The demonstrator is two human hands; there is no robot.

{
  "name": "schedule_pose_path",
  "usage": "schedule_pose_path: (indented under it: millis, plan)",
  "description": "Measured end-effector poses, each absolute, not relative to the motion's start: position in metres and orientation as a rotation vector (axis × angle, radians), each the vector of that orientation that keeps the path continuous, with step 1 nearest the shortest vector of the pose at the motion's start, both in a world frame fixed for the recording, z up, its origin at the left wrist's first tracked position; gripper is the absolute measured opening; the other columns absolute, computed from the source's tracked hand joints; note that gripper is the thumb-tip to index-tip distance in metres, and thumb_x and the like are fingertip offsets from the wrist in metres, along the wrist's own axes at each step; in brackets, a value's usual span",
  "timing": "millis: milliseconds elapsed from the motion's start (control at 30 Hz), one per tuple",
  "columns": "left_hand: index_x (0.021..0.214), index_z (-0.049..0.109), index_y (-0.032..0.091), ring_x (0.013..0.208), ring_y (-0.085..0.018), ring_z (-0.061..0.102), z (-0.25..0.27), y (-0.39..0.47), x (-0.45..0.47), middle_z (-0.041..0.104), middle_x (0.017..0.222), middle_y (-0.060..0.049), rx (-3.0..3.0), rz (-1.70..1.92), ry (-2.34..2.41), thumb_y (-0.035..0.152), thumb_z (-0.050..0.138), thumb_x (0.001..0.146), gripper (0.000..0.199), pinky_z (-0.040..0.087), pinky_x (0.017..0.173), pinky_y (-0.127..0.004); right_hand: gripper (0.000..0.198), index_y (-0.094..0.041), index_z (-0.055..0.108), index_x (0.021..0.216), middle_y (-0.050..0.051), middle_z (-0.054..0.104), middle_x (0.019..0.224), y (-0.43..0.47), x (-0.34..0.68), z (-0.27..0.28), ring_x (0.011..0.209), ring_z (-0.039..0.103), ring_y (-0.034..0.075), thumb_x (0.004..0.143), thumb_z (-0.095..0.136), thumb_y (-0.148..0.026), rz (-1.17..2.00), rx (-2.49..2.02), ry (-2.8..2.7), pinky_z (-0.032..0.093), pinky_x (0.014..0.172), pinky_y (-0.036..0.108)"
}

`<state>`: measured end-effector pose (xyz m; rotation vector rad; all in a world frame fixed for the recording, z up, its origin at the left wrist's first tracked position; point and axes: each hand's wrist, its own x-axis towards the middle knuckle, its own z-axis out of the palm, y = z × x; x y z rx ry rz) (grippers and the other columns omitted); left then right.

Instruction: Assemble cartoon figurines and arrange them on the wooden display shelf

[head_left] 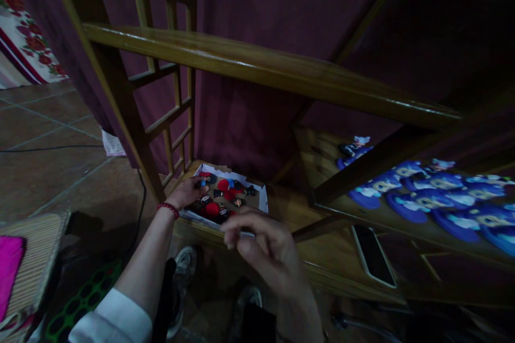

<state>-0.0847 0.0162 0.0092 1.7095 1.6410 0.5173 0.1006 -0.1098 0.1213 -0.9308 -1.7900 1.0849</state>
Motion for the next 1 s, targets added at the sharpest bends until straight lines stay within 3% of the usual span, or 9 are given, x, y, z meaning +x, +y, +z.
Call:
schedule_pose_path:
  millis: [233,467,600,833,1000]
  plan:
    - [0.102,0.054,0.02,0.087,-0.018,0.056,0.006,0.017,-0.083,0.062,0.092,-0.005,1.912,0.308,1.652,0.042,0.044,0.071,0.04,0.041,0.069,-0.024,0.021,-0.019,0.059,0.086,0.001,0.064,0.078,-0.052,0.105,0.034,0.07,0.058,0.012,0.079,0.042,-0.03,0.967,-1.509,-1.885,0.042,0.064,0.022]
    - [0.103,0.053,0.02,0.096,-0.019,0.053,0.009,0.011,-0.074,0.059,0.102,-0.007,2.066,0.077,1.505,0.04,0.044,0.072,0.038,0.04,0.079,-0.027,0.027,-0.023,0.063,0.079,0.003,0.065,0.088,-0.047,0.111,0.012,0.087,0.057,0.017,0.08,0.037,-0.029,0.789,-1.903,-2.245,0.036,0.072,0.024]
    - [0.106,0.053,0.017,0.102,-0.022,0.05,0.013,0.007,-0.068,0.056,0.108,-0.009,2.074,-0.058,1.491,0.041,0.045,0.071,0.043,0.037,0.085,-0.03,0.029,-0.025,0.062,0.086,0.002,0.065,0.091,-0.04,0.109,0.009,0.087,0.057,0.016,0.08,0.034,-0.031,0.876,-1.904,-2.329,0.037,0.07,0.024]
    - [0.106,0.053,0.018,0.103,-0.023,0.049,0.014,0.008,-0.062,0.056,0.109,-0.009,2.083,-0.122,1.498,0.041,0.044,0.071,0.043,0.037,0.086,-0.031,0.033,-0.025,0.054,0.107,0.003,0.06,0.107,-0.032,0.108,0.0,0.1,0.052,0.017,0.078,0.039,-0.029,0.915,-1.849,-2.22,0.037,0.08,0.025]
    - [0.104,0.054,0.018,0.102,-0.023,0.05,0.012,0.01,-0.061,0.057,0.107,-0.009,2.111,-0.106,1.463,0.038,0.044,0.071,0.041,0.039,0.084,-0.03,0.033,-0.023,0.055,0.106,0.003,0.06,0.106,-0.022,0.11,-0.009,0.102,0.051,0.016,0.077,0.041,-0.021,0.822,-1.821,-2.175,0.035,0.085,0.024]
